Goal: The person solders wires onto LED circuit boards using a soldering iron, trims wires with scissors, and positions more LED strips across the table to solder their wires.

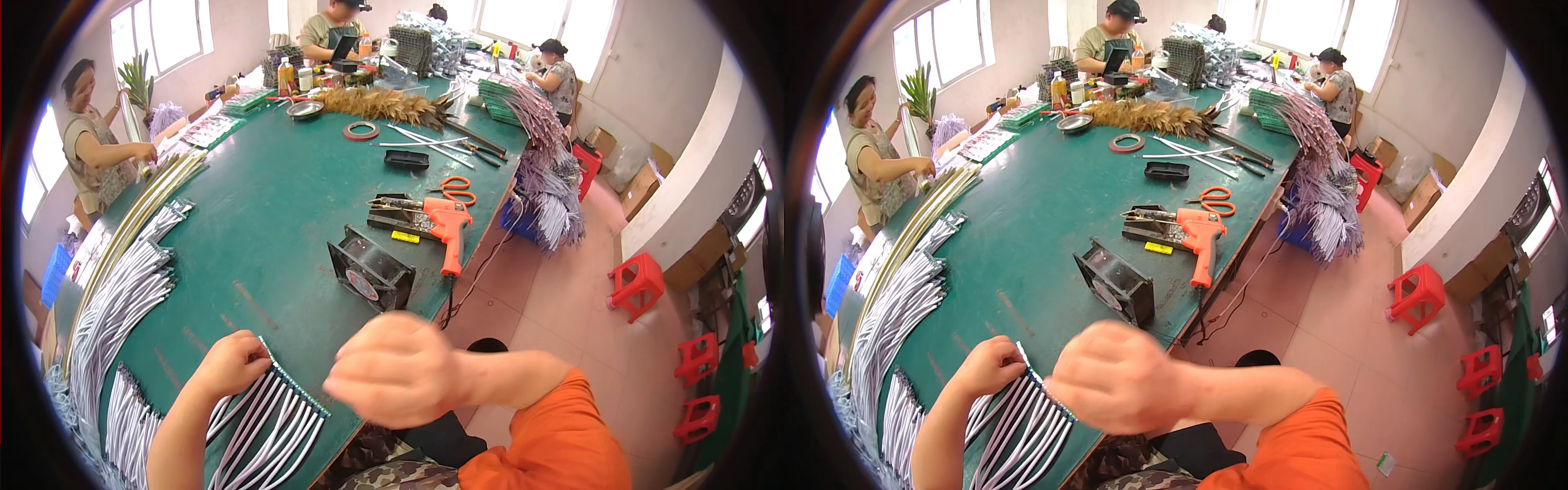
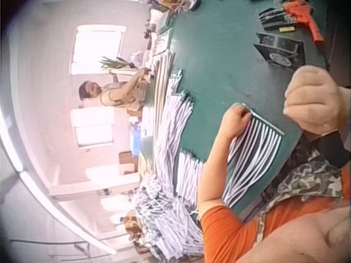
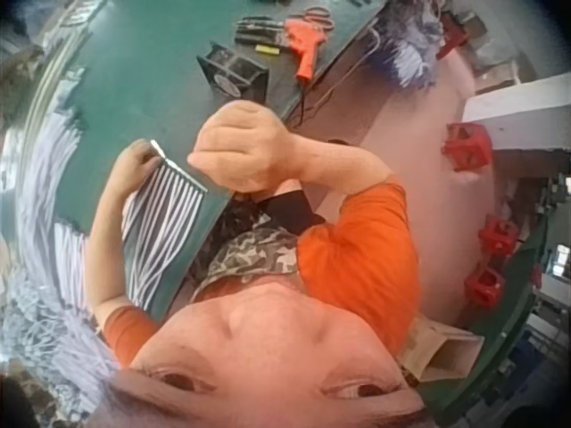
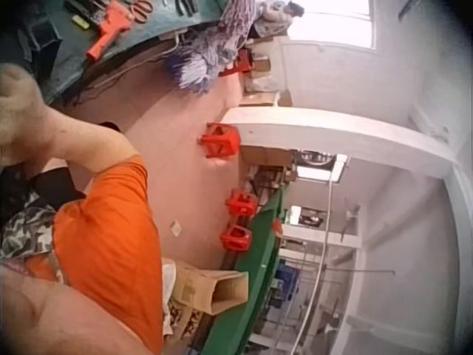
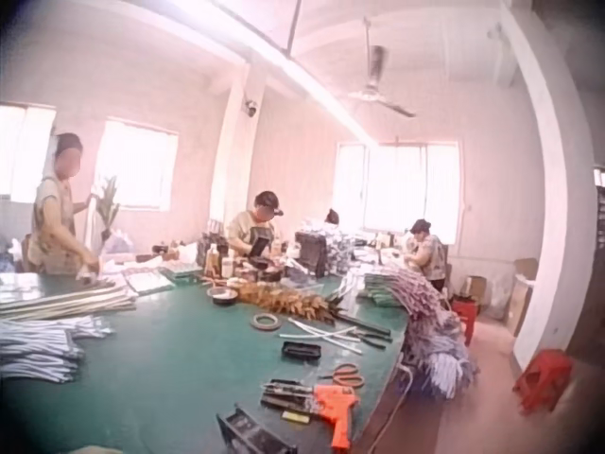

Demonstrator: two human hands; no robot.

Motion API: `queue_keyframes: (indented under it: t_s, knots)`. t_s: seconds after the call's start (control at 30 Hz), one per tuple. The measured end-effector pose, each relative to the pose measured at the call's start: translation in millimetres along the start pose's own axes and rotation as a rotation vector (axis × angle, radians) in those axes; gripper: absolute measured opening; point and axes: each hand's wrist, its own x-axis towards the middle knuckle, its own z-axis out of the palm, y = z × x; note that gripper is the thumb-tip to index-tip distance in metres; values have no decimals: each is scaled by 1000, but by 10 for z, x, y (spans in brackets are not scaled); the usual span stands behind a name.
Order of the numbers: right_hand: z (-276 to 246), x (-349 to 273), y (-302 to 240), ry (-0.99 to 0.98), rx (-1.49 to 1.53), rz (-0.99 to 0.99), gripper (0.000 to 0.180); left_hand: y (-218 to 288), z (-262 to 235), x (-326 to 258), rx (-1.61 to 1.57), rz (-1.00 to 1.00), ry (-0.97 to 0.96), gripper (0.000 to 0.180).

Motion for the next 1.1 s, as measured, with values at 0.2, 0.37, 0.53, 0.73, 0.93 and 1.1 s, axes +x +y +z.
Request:
queue_keyframes:
  t_s: [0.2,0.37,0.53,0.73,0.93,1.1]
  knots:
    - [966,-167,-88,-148,109,345,17,-45,3,-46,-3,-3,12,16]
    - [1545,-189,182,-327,7,688,14,-241,50,-52,-138,-60,83,19]
    - [1775,-222,338,-453,16,697,22,-318,59,-25,-125,-65,19,22]
    - [1707,-210,370,-551,95,896,20,-255,-47,82,-116,-109,-111,25]
    - [1684,-175,325,-510,180,957,17,-192,-89,72,-110,-165,-179,23]
    - [1702,-172,342,-518,156,952,16,-181,-110,100,-95,-172,-181,22]
